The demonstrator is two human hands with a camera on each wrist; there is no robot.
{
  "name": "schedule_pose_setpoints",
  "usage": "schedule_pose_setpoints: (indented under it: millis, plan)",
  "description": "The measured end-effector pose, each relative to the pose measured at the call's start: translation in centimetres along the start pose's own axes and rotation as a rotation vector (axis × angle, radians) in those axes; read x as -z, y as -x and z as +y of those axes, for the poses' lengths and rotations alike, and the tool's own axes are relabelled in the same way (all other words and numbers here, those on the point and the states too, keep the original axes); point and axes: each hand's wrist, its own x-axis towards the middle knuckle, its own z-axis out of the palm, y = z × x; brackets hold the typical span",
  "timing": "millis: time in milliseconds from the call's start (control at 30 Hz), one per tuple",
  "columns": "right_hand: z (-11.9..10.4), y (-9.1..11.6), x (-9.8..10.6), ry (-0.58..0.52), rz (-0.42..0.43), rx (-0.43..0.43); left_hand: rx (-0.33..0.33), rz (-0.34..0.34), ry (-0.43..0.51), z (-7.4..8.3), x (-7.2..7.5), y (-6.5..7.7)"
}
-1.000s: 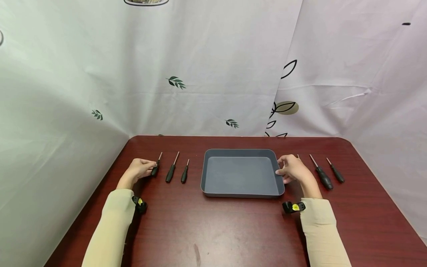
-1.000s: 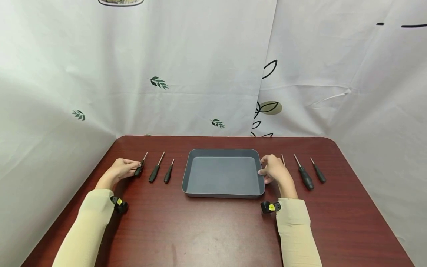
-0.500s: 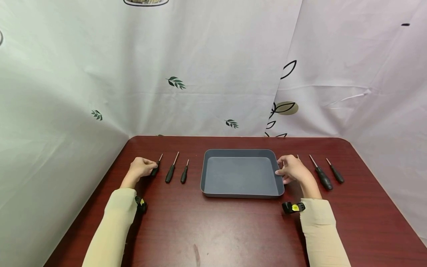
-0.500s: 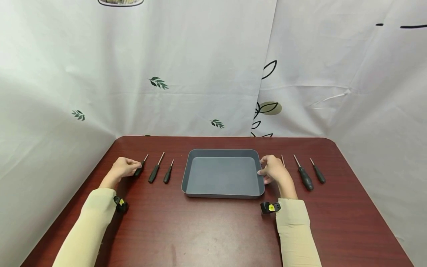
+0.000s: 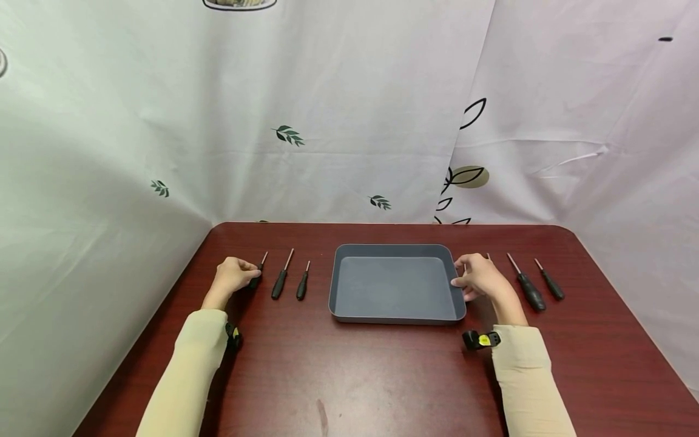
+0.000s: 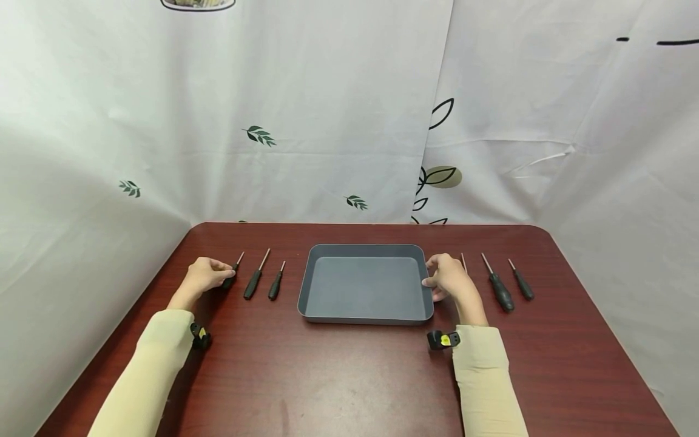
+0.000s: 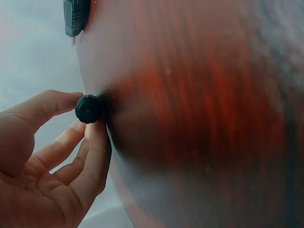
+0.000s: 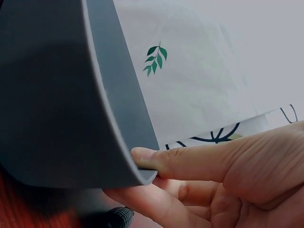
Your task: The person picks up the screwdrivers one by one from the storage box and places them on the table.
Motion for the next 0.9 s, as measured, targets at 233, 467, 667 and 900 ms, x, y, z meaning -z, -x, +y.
schedule_pose_setpoints:
  millis: [233, 467, 667, 900]
  plan:
    - [-0.1, 0.0, 0.1, 0.018, -0.001, -0.007, -0.030, 0.021, -0.050, 0.6, -0.4, 0.0]
    - [0.0, -0.1, 0.1, 0.003, -0.012, -0.018, -0.033, 0.025, -0.069, 0.8, -0.5, 0.1]
    - [0.0, 0.2, 0.1, -0.006, -0.015, -0.013, -0.014, 0.018, -0.062, 0.9, -0.6, 0.0]
    - [0.1, 0.7, 0.0, 0.000, 0.007, 0.009, 0.009, 0.015, -0.066, 1.2, -0.7, -0.1]
